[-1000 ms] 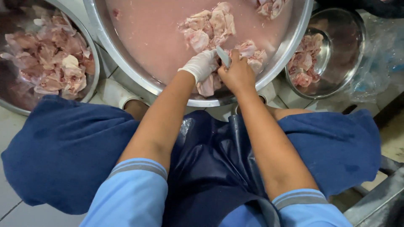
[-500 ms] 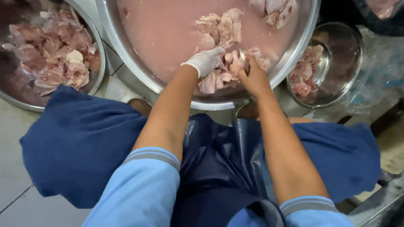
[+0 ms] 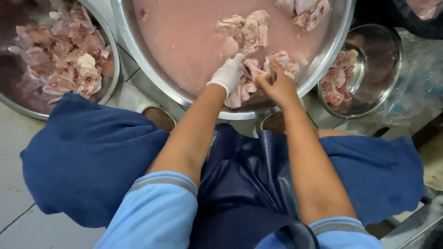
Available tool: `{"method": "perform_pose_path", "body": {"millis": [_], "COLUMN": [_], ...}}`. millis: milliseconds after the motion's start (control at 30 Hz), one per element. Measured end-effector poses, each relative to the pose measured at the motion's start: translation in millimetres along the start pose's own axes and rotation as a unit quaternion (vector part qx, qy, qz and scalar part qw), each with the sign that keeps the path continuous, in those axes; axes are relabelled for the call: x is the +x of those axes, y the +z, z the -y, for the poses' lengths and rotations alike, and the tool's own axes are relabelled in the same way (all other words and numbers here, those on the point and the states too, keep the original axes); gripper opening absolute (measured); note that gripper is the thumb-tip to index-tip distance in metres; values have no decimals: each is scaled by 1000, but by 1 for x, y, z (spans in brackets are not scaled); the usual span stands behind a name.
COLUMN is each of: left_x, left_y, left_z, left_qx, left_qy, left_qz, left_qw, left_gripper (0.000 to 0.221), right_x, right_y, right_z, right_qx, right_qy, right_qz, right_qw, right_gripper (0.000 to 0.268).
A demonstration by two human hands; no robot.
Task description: A person wearing gloves uses a knife to trim and cut raw chicken pieces in a large basin of water.
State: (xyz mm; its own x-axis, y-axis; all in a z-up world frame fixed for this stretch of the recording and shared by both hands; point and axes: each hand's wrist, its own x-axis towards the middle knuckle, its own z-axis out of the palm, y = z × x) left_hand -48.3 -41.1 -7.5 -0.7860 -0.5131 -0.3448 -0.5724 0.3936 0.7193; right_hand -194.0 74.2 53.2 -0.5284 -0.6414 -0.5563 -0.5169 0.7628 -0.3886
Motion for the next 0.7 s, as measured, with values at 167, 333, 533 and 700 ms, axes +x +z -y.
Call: {"method": "perform_pose_path", "body": {"millis": [167, 333, 533, 700], "left_x": [-29, -19, -14, 5], "left_y": [-15, 13, 6, 24], "left_z": [-31, -23, -17, 35], "left_qx": [49, 165, 241, 282], "left_qy": [90, 116, 155, 158], "left_qz": [-147, -116, -51, -161], "left_qw": [984, 973, 957, 932], "left_gripper": [55, 85, 99, 21], "right_x": [-1, 10, 31, 38], "right_y": [-4, 2, 19, 15], "right_z": [8, -9, -47, -57], "right_qx": [-80, -44, 121, 152], "right_qy": [5, 16, 69, 94], "right_qz": [26, 26, -26, -28], "right_qw": [996, 999, 990, 983], "right_gripper": [67, 75, 57, 61]}}
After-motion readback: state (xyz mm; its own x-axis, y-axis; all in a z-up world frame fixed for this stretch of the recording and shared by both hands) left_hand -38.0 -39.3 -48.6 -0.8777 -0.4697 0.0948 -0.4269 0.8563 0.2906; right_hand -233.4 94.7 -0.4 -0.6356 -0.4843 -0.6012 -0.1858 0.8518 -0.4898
